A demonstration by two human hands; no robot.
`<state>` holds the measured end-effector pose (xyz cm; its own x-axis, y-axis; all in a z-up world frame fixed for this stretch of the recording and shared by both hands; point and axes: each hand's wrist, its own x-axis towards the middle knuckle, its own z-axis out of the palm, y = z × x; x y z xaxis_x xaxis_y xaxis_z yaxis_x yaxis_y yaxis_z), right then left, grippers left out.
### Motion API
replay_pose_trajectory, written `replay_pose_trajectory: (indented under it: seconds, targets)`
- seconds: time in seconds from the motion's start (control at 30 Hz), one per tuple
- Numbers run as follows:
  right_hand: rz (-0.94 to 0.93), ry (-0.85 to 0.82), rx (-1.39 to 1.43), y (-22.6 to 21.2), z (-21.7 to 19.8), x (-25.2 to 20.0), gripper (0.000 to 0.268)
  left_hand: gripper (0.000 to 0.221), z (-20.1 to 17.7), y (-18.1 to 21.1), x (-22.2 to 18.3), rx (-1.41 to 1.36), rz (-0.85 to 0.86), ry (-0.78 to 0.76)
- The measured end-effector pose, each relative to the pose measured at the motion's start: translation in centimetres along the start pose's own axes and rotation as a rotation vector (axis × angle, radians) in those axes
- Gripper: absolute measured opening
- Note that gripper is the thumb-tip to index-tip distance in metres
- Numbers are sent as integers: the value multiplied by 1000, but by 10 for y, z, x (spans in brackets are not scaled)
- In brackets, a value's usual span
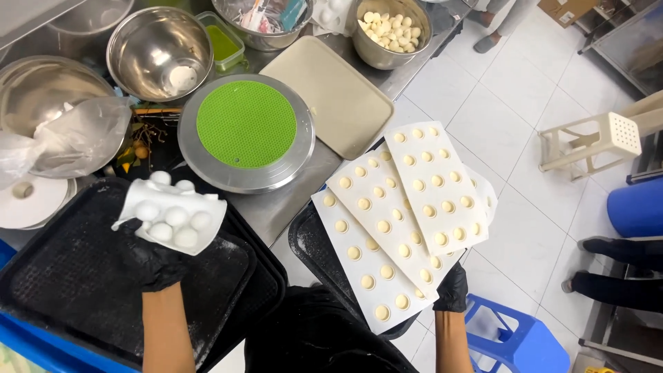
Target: Unmold small confectionery items from silicone molds into a bowl and retrieve more trays from the freezer.
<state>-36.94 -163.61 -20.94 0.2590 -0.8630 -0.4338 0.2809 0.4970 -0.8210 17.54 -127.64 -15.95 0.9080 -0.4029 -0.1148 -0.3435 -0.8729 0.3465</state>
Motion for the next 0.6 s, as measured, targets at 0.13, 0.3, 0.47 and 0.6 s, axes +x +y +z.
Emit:
replay_pose_trajectory:
  seconds: [0.13,0.3,0.47,0.6]
  targets:
    - [12,-47,8,3,-22,13,33,76,-31,-20,-35,-108,-80,78]
    - [-49,-110,-164,-5,-18,26,34,88,-62,-55,-95,-236,-233,230]
    - [-23,-126,-8,-12,-22,53,39,100,-50,-111,-162,-351,-379,420]
    - [-118,-215,-208,-11,-32,86,41,86,27,-178,-200,-148,-435,495]
